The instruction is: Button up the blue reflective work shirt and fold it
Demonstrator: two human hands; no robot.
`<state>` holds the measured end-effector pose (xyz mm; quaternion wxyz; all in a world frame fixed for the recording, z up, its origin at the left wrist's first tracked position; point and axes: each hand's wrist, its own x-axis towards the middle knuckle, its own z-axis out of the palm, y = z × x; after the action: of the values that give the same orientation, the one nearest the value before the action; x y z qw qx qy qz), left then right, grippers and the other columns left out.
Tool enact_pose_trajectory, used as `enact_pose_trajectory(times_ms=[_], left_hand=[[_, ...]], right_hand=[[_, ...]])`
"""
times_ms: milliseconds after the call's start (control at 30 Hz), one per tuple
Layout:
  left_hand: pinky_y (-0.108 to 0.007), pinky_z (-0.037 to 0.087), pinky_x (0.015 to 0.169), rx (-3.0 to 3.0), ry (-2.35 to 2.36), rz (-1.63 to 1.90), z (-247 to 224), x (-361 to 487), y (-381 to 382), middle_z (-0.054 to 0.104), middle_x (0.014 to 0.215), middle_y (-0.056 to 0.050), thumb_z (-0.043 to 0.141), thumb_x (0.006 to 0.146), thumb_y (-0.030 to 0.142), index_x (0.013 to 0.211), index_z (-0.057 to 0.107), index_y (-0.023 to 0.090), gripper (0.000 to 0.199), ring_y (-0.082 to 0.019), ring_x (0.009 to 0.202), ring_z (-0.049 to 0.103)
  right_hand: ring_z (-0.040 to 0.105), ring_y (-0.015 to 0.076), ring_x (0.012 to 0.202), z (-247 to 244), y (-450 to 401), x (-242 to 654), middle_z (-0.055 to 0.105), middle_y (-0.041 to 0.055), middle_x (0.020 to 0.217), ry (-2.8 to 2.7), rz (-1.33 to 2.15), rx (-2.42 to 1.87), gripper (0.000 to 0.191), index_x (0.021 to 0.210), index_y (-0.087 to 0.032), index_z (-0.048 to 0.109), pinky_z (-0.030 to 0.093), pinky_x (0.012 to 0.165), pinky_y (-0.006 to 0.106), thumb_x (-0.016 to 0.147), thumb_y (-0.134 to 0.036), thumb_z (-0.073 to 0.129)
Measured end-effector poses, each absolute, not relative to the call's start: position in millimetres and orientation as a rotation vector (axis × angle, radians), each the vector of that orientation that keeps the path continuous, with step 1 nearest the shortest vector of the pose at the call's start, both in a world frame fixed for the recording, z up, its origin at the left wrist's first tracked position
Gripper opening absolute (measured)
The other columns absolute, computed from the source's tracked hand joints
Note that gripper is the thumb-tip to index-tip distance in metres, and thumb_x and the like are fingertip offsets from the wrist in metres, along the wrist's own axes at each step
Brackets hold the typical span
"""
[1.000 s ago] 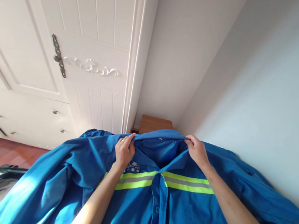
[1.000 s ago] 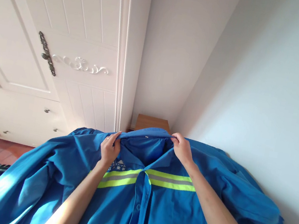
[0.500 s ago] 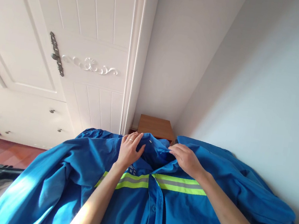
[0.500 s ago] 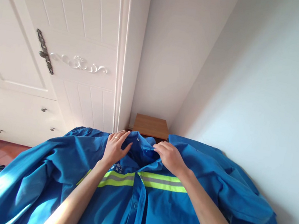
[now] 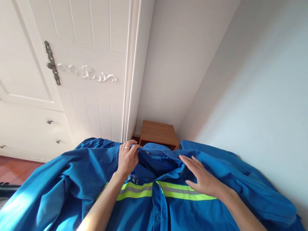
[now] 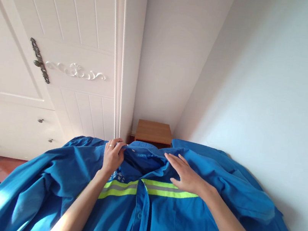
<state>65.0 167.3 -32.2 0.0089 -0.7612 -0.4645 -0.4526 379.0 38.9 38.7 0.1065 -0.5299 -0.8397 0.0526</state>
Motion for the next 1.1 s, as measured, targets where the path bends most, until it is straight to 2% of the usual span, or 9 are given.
enact_pose_trajectory(times_ms=[133,333,433,533,633,833,967,1033,1100], left_hand=[[-0.040,0.041,0.092,-2.408,-1.318,-1.463,-35.4,65.0,170.8,0.072,0.106,-0.007,0.042,0.091,0.009,0.098,0.066,0.023,0.029,-0.023,0.102,0.063],[-0.039,0.040,0.087,-2.231,-1.200,-1.597,-37.7,64.3,171.7,0.072,0.078,-0.003,0.052,0.090,0.013,0.091,0.066,0.020,0.016,-0.021,0.076,0.064],[-0.038,0.040,0.084,-2.182,-1.174,-1.593,-36.0,61.6,171.2,0.073,0.077,-0.003,0.054,0.091,0.015,0.094,0.068,0.020,0.015,-0.020,0.072,0.064],[-0.039,0.038,0.082,-2.109,-1.197,-1.581,-32.9,57.3,170.3,0.075,0.079,-0.003,0.056,0.091,0.016,0.095,0.070,0.021,0.016,-0.020,0.071,0.065],[-0.039,0.038,0.082,-2.066,-1.223,-1.589,-29.4,54.2,168.6,0.077,0.082,-0.003,0.057,0.091,0.017,0.094,0.071,0.023,0.016,-0.021,0.074,0.065],[-0.041,0.038,0.085,-2.133,-1.319,-1.564,-19.4,58.4,161.5,0.076,0.090,-0.005,0.057,0.089,0.018,0.095,0.070,0.022,0.015,-0.024,0.086,0.065],[-0.047,0.037,0.095,-2.320,-1.431,-1.438,0.4,69.1,146.8,0.072,0.110,-0.008,0.054,0.079,0.010,0.102,0.066,0.022,0.029,-0.029,0.106,0.062],[-0.048,0.036,0.102,-2.475,-1.323,-1.413,15.4,77.3,137.1,0.066,0.128,-0.010,0.054,0.075,0.008,0.118,0.061,0.020,0.045,-0.030,0.122,0.055],[-0.047,0.034,0.107,-2.663,-1.114,-1.330,31.3,87.2,129.4,0.058,0.141,-0.010,0.054,0.077,0.010,0.133,0.053,0.020,0.057,-0.029,0.134,0.047]], right_hand=[[0.033,0.0286,0.146,23.1,45.9,401.3,0.032,0.0077,0.160,-2.365,0.037,-1.679,0.084,0.159,-0.030,0.015,0.025,0.121,0.055,0.086,-0.013,0.054],[0.030,0.0285,0.147,20.9,82.8,397.7,0.037,0.0087,0.158,-2.391,0.151,-1.670,0.078,0.152,-0.024,0.037,0.021,0.122,0.055,0.078,-0.012,0.057],[0.042,0.0277,0.141,21.2,96.1,390.6,0.051,0.0068,0.149,-2.411,0.255,-1.564,0.062,0.138,-0.026,0.057,0.024,0.120,0.057,0.078,-0.009,0.051],[0.062,0.0243,0.121,20.4,96.3,390.4,0.069,0.0061,0.125,-2.303,0.255,-1.422,0.051,0.119,-0.025,0.070,0.042,0.112,0.050,0.078,-0.007,0.045],[0.070,0.0226,0.101,20.9,85.7,394.2,0.075,0.0056,0.105,-2.019,0.095,-1.340,0.043,0.106,-0.023,0.073,0.057,0.092,0.039,0.080,-0.009,0.043],[0.073,0.0212,0.076,35.6,59.1,376.2,0.077,0.0032,0.089,-1.595,-0.036,-1.380,0.030,0.096,-0.022,0.075,0.059,0.068,0.031,0.083,-0.016,0.049],[0.073,0.0219,0.083,49.7,51.2,352.0,0.078,0.0036,0.092,-1.594,-0.079,-1.313,0.023,0.094,-0.023,0.075,0.060,0.074,0.032,0.086,-0.020,0.054],[0.073,0.0220,0.085,54.6,49.1,344.0,0.077,0.0040,0.094,-1.634,-0.107,-1.264,0.022,0.095,-0.023,0.075,0.059,0.078,0.032,0.088,-0.020,0.055],[0.073,0.0216,0.085,57.6,46.8,339.4,0.077,0.0037,0.094,-1.662,-0.123,-1.223,0.022,0.095,-0.023,0.075,0.059,0.079,0.032,0.089,-0.019,0.054]])
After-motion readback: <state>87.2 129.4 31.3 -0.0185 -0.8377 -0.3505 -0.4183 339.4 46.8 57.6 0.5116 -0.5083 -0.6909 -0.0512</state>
